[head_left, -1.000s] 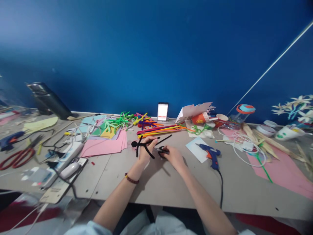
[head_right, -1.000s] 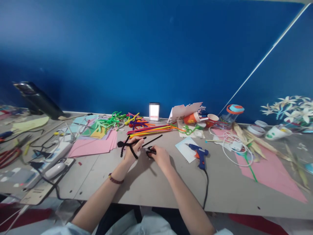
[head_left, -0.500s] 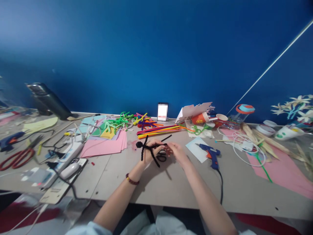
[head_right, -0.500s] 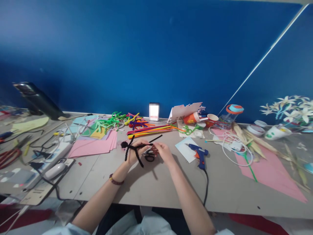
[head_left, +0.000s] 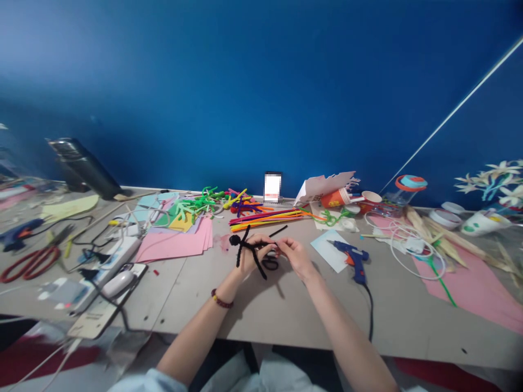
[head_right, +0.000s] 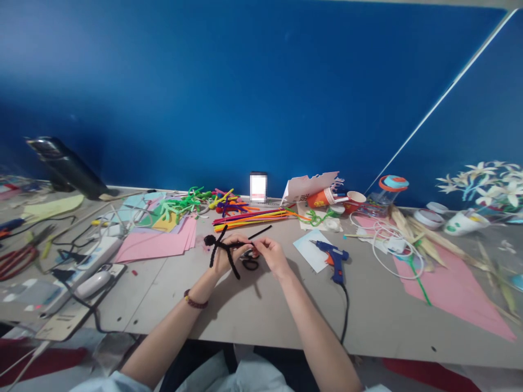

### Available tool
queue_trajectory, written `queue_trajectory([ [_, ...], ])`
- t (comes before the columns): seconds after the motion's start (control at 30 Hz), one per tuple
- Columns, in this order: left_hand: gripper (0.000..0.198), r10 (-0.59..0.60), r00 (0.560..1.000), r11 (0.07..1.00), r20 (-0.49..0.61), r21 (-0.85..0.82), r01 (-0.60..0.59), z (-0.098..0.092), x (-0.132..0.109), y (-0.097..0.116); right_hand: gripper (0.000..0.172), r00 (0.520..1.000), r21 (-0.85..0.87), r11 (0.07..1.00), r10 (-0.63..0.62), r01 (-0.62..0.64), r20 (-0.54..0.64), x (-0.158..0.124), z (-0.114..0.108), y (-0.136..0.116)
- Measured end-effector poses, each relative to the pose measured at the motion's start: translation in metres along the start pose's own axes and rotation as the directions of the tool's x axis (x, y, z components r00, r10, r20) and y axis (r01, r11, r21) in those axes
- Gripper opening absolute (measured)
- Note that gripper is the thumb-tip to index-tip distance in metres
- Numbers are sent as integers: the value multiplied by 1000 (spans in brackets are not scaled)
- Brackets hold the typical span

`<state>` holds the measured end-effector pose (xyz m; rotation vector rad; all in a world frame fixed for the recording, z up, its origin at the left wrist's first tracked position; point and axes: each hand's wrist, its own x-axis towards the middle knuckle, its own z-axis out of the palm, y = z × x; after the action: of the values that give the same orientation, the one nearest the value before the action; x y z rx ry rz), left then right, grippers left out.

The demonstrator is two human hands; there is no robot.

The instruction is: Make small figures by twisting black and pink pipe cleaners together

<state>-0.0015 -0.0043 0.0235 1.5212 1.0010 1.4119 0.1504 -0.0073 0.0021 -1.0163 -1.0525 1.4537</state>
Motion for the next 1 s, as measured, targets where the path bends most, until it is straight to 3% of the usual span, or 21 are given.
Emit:
queue_trajectory([
  [0.1,13,-88,996,994,5,-60,88,2,0,-4,37,998,-20,999,-29,27,-61,0,2,2],
  [0.23,29,-279,953,890,113,-343,301,2,2,-12,40,978,-5,998,-65,65,-200,2,2,3],
  [0.33,31,-326,937,771,125,-539,340,-2,5,-11,40,959,22,995,-84,94,-270,4,0,2],
  [0.47,32,-328,919,672,219,-630,390,-10,6,-2,37,951,-9,994,-106,108,-290,3,-1,-1],
  [0.6,30,-319,925,660,204,-653,372,-9,4,-1,37,964,10,997,-76,81,-257,1,4,-3],
  [0.73,33,-338,932,655,134,-677,335,-6,4,-6,38,985,147,988,-17,43,-171,0,5,-6],
  [0.87,28,-385,922,651,47,-694,307,-8,7,-11,34,998,202,978,57,-58,12,-5,6,-9],
  [1.0,32,-429,902,632,41,-700,332,-10,9,-16,29,971,163,973,131,-165,201,-12,9,-10],
])
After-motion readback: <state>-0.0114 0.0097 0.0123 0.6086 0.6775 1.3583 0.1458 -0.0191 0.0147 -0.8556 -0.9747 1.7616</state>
